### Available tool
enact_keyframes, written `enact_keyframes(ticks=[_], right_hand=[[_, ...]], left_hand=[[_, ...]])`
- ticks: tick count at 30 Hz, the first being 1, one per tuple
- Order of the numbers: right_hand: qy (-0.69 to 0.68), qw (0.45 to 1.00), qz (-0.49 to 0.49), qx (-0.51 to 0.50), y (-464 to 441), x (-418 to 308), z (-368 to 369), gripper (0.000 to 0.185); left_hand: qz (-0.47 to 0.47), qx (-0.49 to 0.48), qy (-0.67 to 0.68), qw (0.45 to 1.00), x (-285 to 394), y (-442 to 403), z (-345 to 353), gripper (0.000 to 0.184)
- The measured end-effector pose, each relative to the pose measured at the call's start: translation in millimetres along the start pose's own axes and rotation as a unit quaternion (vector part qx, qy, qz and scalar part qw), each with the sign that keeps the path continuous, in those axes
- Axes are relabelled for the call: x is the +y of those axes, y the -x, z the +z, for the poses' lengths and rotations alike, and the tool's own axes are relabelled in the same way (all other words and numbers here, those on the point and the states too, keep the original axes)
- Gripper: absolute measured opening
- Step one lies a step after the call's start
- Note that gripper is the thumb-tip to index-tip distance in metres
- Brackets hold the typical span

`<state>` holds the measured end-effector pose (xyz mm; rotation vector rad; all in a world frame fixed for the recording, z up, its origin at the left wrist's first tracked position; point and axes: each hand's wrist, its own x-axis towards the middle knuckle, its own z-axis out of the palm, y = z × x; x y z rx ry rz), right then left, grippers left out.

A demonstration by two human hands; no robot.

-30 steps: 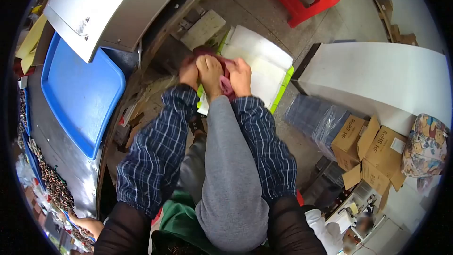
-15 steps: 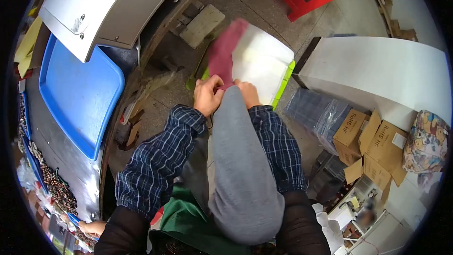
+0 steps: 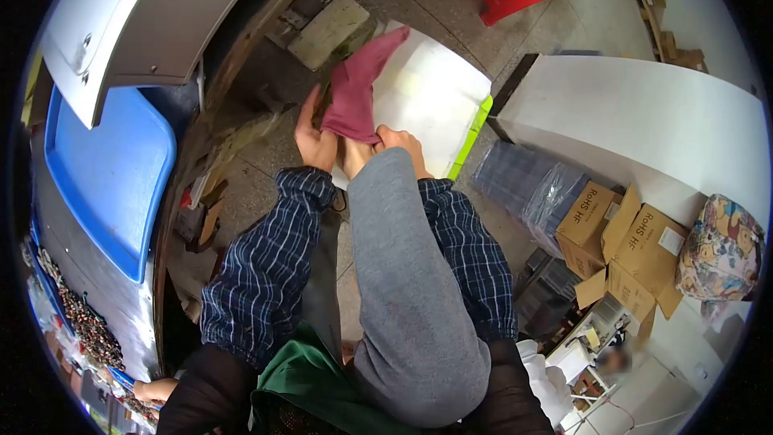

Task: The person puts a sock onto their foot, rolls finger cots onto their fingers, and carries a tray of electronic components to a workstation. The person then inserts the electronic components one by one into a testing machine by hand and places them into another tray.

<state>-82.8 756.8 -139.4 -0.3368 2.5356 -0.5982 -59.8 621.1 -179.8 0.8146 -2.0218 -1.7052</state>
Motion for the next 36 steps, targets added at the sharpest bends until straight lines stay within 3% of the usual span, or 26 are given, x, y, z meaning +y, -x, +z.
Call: enact_keyframes(ticks=[1,3,5,6,7,9,11,13,14,16,17,19,20,21,23,24,25,27,31,36], right_hand=[[-0.001,1.0,0.005,0.0,1,1,1,0.013],[-0.007,1.0,-0.008,0.006,1,-2,-2,0.013],[-0.006,1.0,-0.009,0.004,1,-5,-4,0.013],[-0.004,1.0,-0.013,0.001,1,-6,-5,0.013],[-0.008,1.0,-0.01,0.002,1,-4,-5,0.013],[0.002,1.0,-0.01,0.006,1,0,-2,0.012],[-0.011,1.0,-0.007,0.024,0,2,2,0.013],[-0.022,0.999,-0.008,0.036,1,-1,5,0.015],[-0.037,0.998,-0.017,0.044,2,-2,4,0.016],[-0.048,0.997,-0.029,0.057,1,-4,0,0.018],[-0.041,0.998,-0.019,0.032,1,-2,-1,0.017],[-0.027,1.0,-0.008,0.003,7,3,-1,0.019],[-0.021,1.0,-0.009,-0.002,11,4,-1,0.019],[-0.016,1.0,-0.009,-0.009,17,5,-1,0.018],[-0.021,1.0,0.02,-0.01,20,2,-2,0.017],[-0.029,0.998,0.051,-0.014,21,-2,-1,0.017],[-0.028,0.999,0.044,-0.011,16,-3,-4,0.017],[0.002,1.0,-0.026,-0.017,10,-4,-14,0.014],[0.106,0.988,-0.105,-0.047,-2,-7,-32,0.012],[0.14,0.969,-0.202,-0.032,-8,-44,-74,0.01]], left_hand=[[0.076,0.017,0.07,0.994,-6,1,5,0.031],[0.022,0.007,0.119,0.993,3,0,9,0.025],[-0.142,0.057,0.179,0.972,9,-9,10,0.024],[-0.179,0.061,0.21,0.959,15,-11,9,0.019],[-0.179,0.058,0.206,0.96,14,-9,6,0.019],[-0.056,-0.056,0.168,0.983,16,-5,-6,0.014],[-0.093,-0.105,0.205,0.969,24,3,-24,0.011],[-0.03,-0.253,0.074,0.964,30,7,-45,0.019],[-0.028,-0.25,0.07,0.965,30,14,-52,0.019],[-0.034,-0.215,-0.059,0.974,19,27,-51,0.021],[-0.032,-0.214,-0.055,0.975,10,28,-42,0.021],[-0.077,-0.038,-0.048,0.995,-1,31,-19,0.018],[-0.144,-0.049,-0.114,0.982,14,29,-14,0.017],[-0.147,-0.051,-0.112,0.982,3,33,-12,0.017],[0.08,-0.011,-0.193,0.978,-13,30,-8,0.019],[0.043,-0.072,-0.272,0.958,-12,31,-13,0.023],[0.048,-0.066,-0.271,0.959,-10,29,-16,0.023],[0.031,-0.15,-0.339,0.928,-9,29,-23,0.024],[0.003,-0.178,-0.386,0.905,-7,29,-24,0.019],[0.025,-0.136,-0.392,0.91,-10,54,-28,0.013]])
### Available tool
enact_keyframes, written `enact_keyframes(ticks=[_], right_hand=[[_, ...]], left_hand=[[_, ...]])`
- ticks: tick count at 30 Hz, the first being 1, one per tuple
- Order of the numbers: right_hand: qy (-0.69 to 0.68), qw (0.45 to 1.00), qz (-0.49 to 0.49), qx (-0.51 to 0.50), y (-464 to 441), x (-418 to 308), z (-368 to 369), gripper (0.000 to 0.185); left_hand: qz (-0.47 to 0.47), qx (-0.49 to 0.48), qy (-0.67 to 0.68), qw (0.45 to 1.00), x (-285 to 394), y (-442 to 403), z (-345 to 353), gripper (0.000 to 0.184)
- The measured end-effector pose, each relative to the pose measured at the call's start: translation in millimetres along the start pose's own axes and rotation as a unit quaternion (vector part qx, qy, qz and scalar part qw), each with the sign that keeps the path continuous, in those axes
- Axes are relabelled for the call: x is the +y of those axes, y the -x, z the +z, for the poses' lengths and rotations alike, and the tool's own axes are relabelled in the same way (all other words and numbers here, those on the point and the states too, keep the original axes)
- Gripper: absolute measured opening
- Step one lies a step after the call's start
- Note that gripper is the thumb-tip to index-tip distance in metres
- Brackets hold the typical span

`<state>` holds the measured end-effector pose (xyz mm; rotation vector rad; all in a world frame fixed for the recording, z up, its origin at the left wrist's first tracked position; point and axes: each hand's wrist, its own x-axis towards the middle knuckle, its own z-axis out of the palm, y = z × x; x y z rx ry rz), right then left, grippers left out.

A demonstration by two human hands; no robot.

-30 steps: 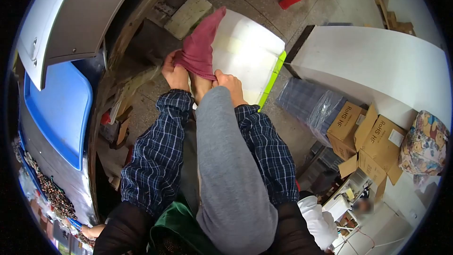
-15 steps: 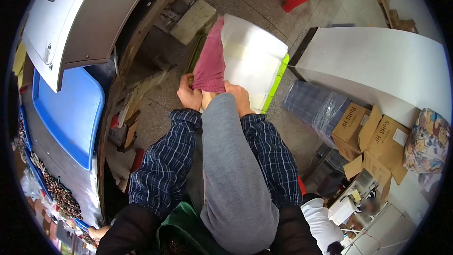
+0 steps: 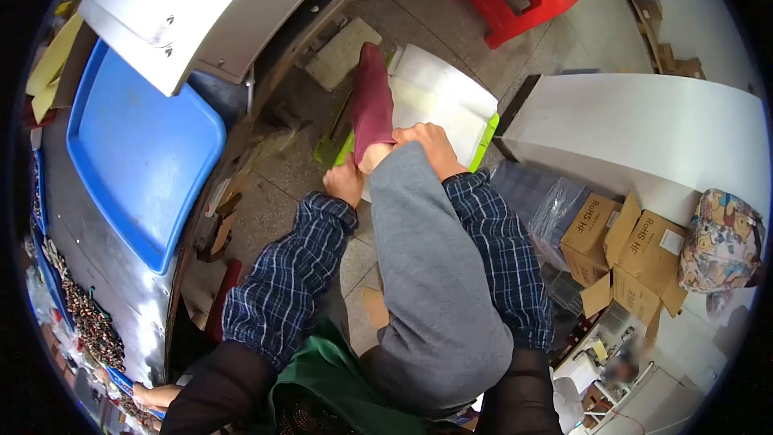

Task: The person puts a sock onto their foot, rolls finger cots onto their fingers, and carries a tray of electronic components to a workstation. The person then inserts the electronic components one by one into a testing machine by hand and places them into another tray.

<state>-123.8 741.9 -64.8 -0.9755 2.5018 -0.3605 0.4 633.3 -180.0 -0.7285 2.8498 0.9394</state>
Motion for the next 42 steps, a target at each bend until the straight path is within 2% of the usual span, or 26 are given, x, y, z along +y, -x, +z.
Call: enact_keyframes(ticks=[3,5,7,9,11,13,15,16,17,19,21,23,24,26,28,29,30,31,33,35,36,38,39,40,41,42], right_hand=[[0.017,0.999,-0.051,0.008,1,-3,-9,0.012],[0.014,0.996,-0.082,0.036,3,-5,-16,0.012],[0.117,0.99,-0.065,-0.031,9,-11,-30,0.014],[0.088,0.994,-0.025,-0.065,20,-13,-43,0.017],[-0.088,0.993,0.045,-0.063,30,1,-41,0.019],[-0.14,0.983,0.089,-0.081,36,4,-29,0.019],[-0.171,0.975,0.139,-0.004,33,-4,-22,0.02],[-0.244,0.957,0.15,-0.04,26,0,-16,0.021],[-0.243,0.957,0.151,-0.046,22,0,-12,0.021],[-0.253,0.951,0.169,-0.047,10,0,-7,0.022],[-0.211,0.966,0.147,-0.035,5,5,-3,0.022],[-0.323,0.91,0.226,-0.127,7,11,-7,0.023],[-0.325,0.911,0.224,-0.125,10,12,-12,0.023],[-0.271,0.931,0.111,-0.217,23,13,-22,0.025],[-0.233,0.932,0.107,-0.256,25,17,-18,0.025],[-0.197,0.93,0.107,-0.291,25,20,-11,0.026],[-0.055,0.965,0.037,-0.255,29,23,3,0.021],[-0.056,0.965,0.036,-0.253,29,30,11,0.021],[-0.153,0.959,0.186,-0.148,21,42,17,0.018],[-0.292,0.917,0.269,0.04,3,48,20,0.028],[-0.317,0.911,0.253,0.078,-7,46,18,0.029],[-0.26,0.949,0.154,0.09,-22,49,25,0.034],[-0.074,0.96,-0.103,0.25,-40,89,69,0.03],[-0.09,0.986,-0.063,0.128,-43,74,57,0.026],[-0.149,0.981,-0.024,0.118,-52,71,60,0.022],[-0.328,0.933,0.046,0.142,-70,108,95,0.021]], left_hand=[[-0.065,-0.039,0.064,0.995,8,14,0,0.016],[-0.025,-0.099,0.117,0.988,14,31,-10,0.019],[-0.049,-0.098,0.229,0.967,36,40,-27,0.02],[-0.056,-0.113,0.259,0.958,40,33,-37,0.018],[-0.037,-0.136,0.254,0.957,42,30,-52,0.017],[-0.014,-0.16,0.241,0.957,37,33,-57,0.016],[-0.091,-0.1,0.318,0.938,33,34,-41,0.014],[-0.161,-0.052,0.45,0.877,32,31,-27,0.014],[-0.365,-0.148,0.547,0.739,39,17,-46,0.015],[-0.458,-0.113,0.592,0.654,51,-2,-55,0.014],[-0.435,-0.126,0.597,0.662,37,-4,-16,0.014],[-0.412,-0.14,0.6,0.672,33,3,-9,0.014],[-0.37,-0.184,0.613,0.674,34,13,-24,0.014],[-0.329,-0.228,0.624,0.671,35,34,-47,0.013],[-0.31,-0.278,0.684,0.599,32,48,-63,0.027],[-0.308,-0.276,0.682,0.603,32,53,-73,0.027],[-0.294,-0.279,0.704,0.583,32,58,-83,0.028],[-0.278,-0.283,0.726,0.562,31,66,-89,0.028],[-0.291,-0.278,0.707,0.581,15,84,-82,0.019],[-0.337,-0.28,0.666,0.604,-6,102,-80,0.013],[-0.365,-0.281,0.639,0.616,-19,110,-84,0.015],[-0.334,-0.235,0.608,0.681,-43,134,-81,0.02],[-0.354,-0.204,0.608,0.68,-48,139,-86,0.02],[-0.319,-0.132,0.647,0.679,-58,151,-88,0.018],[-0.213,-0.12,0.6,0.762,-79,166,-68,0.015],[-0.386,-0.119,0.605,0.686,-73,162,-87,0.012]])
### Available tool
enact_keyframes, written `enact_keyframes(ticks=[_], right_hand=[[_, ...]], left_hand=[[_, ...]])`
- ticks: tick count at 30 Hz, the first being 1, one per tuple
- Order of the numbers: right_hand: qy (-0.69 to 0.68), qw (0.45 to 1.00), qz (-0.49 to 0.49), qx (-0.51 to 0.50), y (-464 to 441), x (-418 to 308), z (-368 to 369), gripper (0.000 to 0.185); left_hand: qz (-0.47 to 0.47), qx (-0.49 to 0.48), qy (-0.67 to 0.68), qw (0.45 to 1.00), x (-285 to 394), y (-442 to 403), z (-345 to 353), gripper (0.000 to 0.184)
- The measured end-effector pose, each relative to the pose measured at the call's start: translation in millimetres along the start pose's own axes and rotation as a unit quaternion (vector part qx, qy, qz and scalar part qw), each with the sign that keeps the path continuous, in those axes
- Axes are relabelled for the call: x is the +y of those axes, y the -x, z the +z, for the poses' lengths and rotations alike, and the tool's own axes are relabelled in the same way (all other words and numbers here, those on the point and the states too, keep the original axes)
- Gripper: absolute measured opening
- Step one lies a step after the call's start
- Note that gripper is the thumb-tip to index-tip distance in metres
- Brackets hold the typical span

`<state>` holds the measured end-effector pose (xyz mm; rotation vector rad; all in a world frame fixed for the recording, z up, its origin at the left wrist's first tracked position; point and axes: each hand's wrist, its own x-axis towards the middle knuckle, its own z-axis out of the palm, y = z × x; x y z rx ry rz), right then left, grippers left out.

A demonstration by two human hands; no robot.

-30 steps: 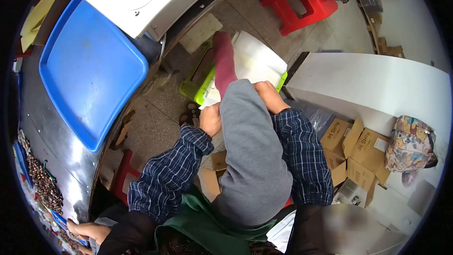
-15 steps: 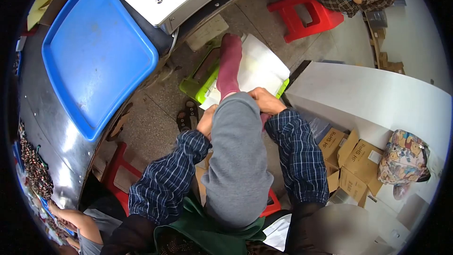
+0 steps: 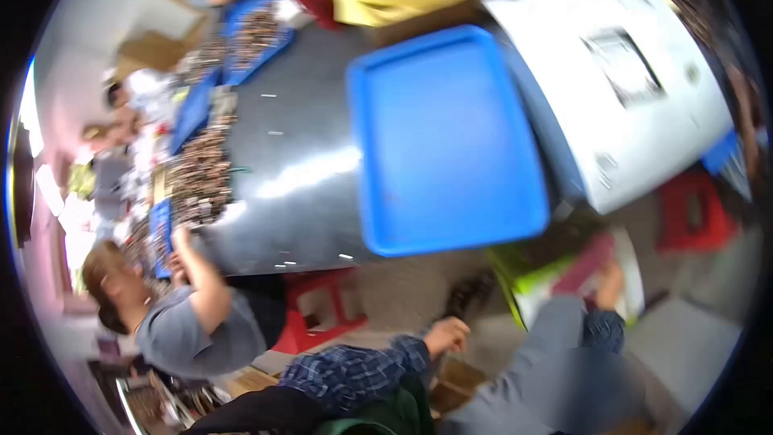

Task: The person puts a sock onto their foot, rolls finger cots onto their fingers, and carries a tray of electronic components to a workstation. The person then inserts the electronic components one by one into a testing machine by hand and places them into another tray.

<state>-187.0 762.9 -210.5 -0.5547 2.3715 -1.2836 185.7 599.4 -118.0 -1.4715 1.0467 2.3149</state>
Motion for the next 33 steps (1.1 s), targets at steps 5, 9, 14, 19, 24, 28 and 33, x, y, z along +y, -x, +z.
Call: enact_keyframes(ticks=[5,9,14,19,24,28,33], right_hand=[[0.355,0.933,0.047,0.028,-1,-62,5,0.024],[0.315,0.946,-0.049,0.058,20,-107,-5,0.017],[0.133,0.982,-0.05,0.121,28,-159,-43,0.015],[0.007,0.985,-0.056,0.16,55,-241,-69,0.016],[-0.072,0.996,0.013,-0.05,119,-223,-4,0.016],[-0.172,0.935,0.231,-0.209,206,-217,84,0.015],[-0.138,0.814,0.4,-0.398,270,-280,96,0.023]], left_hand=[[0.074,0.05,-0.013,0.996,30,13,-26,0.021],[0.317,0.212,-0.114,0.918,86,39,-43,0.017],[0.522,0.346,-0.144,0.766,153,71,-70,0.013],[0.497,0.402,-0.054,0.767,171,64,-99,0.009],[0.501,0.401,-0.049,0.766,169,62,-101,0.007],[0.503,0.418,-0.076,0.753,170,59,-102,0.006],[0.508,0.47,-0.133,0.709,180,68,-92,0.005]])
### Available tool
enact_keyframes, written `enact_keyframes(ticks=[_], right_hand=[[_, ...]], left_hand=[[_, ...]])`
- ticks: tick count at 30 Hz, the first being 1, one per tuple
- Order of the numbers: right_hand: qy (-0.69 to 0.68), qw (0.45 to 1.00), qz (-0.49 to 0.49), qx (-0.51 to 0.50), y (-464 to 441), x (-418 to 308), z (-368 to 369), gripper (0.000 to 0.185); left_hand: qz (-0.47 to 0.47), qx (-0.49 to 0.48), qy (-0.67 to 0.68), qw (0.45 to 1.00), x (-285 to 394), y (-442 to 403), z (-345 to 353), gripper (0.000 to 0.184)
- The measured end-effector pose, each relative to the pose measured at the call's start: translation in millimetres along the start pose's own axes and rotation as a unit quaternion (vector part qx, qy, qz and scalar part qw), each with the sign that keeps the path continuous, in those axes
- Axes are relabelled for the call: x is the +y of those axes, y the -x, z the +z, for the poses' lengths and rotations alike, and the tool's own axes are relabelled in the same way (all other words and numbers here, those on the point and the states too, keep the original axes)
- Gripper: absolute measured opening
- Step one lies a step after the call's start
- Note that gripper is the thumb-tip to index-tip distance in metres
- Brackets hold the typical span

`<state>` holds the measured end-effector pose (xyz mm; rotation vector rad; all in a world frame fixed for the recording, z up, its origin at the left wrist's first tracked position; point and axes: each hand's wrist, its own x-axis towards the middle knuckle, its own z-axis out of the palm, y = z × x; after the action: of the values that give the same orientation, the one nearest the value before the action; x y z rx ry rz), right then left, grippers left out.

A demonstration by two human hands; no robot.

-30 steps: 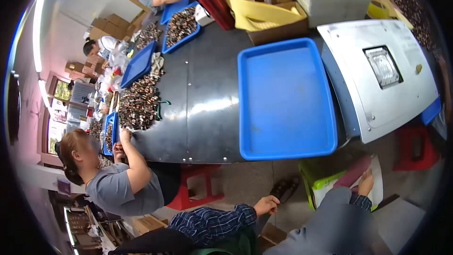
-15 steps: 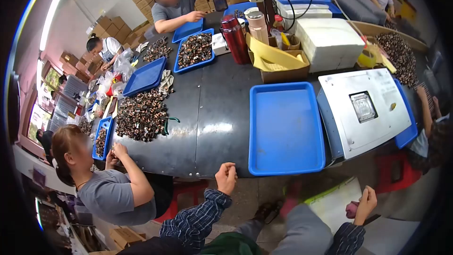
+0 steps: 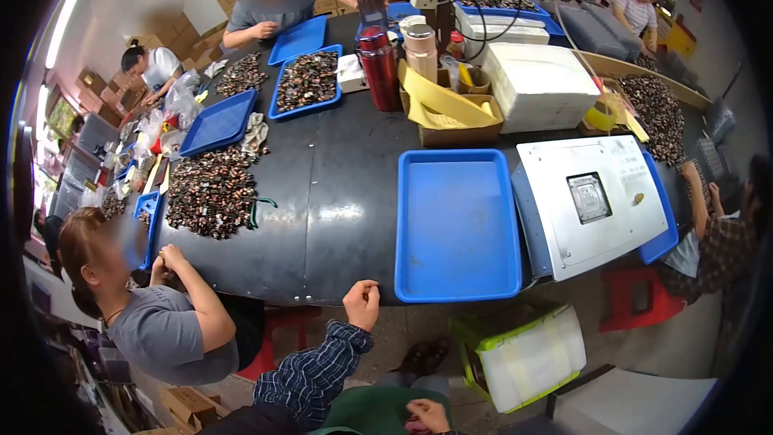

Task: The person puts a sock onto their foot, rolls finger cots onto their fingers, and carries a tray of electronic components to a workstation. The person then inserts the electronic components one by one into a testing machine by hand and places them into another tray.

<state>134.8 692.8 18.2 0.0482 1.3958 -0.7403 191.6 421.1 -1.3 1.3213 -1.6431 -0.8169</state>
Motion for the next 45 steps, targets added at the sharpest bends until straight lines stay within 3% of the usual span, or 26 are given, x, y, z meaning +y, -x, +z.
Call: enact_keyframes(ticks=[2,6,8,12,14,16,18,19,22,23,26,27,28,30,32,34,36,38,40,43,45], right_hand=[[-0.016,0.996,-0.001,-0.088,8,7,-4,0.031],[-0.046,0.991,-0.043,-0.116,23,4,-25,0.039],[0.062,0.957,-0.235,-0.156,20,15,-38,0.045],[0.077,0.944,-0.275,-0.166,8,28,-50,0.047],[0.08,0.976,-0.201,-0.012,-18,52,-55,0.051],[0.188,0.887,-0.373,0.194,-48,56,-64,0.016],[0.04,0.928,-0.316,0.192,-41,7,-71,0.019],[0.047,0.938,-0.275,0.205,-35,-16,-73,0.017],[-0.019,0.897,-0.365,0.249,-53,-43,-85,0.018],[0.015,0.884,-0.381,0.27,-52,-57,-87,0.018],[-0.01,0.874,-0.402,0.273,-54,-87,-90,0.021],[0.023,0.866,-0.408,0.289,-57,-89,-92,0.023],[0.056,0.857,-0.414,0.3,-59,-91,-93,0.025],[0.094,0.858,-0.419,0.283,-57,-96,-95,0.028],[0.191,0.822,-0.456,0.282,-58,-87,-97,0.037],[0.198,0.833,-0.452,0.249,-49,-93,-101,0.038],[0.102,0.881,-0.427,0.177,-49,-90,-117,0.04],[-0.075,0.914,-0.377,0.13,-74,-70,-133,0.042],[-0.114,0.91,-0.334,0.219,-90,-61,-146,0.045],[-0.136,0.903,-0.302,0.273,-96,-66,-162,0.048],[-0.069,0.908,-0.303,0.28,-97,-70,-168,0.05]], left_hand=[[-0.012,0.002,0.008,1.0,-1,1,2,0.005],[-0.004,0.004,-0.001,1.0,-1,1,2,0.006],[0.001,0.009,-0.003,1.0,-1,1,3,0.005],[-0.011,0.014,-0.022,1.0,0,1,4,0.005],[-0.007,0.013,-0.031,0.999,2,0,4,0.005],[-0.007,0.006,-0.043,0.999,2,-2,3,0.005],[0.037,0.015,-0.053,0.998,4,-2,3,0.004],[-0.001,0.001,-0.029,1.0,7,-2,0,0.004],[-0.053,-0.058,0.059,0.995,19,13,-3,0.003],[0.022,-0.095,0.037,0.995,22,26,-4,0.003],[-0.131,-0.312,0.077,0.938,25,94,5,0.016],[-0.245,-0.357,0.136,0.891,39,108,16,0.027],[-0.356,-0.39,0.19,0.828,55,119,30,0.038],[-0.479,-0.381,0.261,0.747,65,138,63,0.047],[-0.429,-0.382,0.293,0.764,58,154,92,0.042],[-0.424,-0.35,0.22,0.806,51,158,108,0.032],[-0.433,-0.327,0.241,0.804,35,157,120,0.03],[-0.551,-0.326,0.244,0.728,41,144,118,0.031],[-0.562,-0.316,0.249,0.722,44,137,118,0.033],[-0.554,-0.319,0.277,0.718,34,130,124,0.03],[-0.546,-0.318,0.277,0.724,31,130,129,0.028]])
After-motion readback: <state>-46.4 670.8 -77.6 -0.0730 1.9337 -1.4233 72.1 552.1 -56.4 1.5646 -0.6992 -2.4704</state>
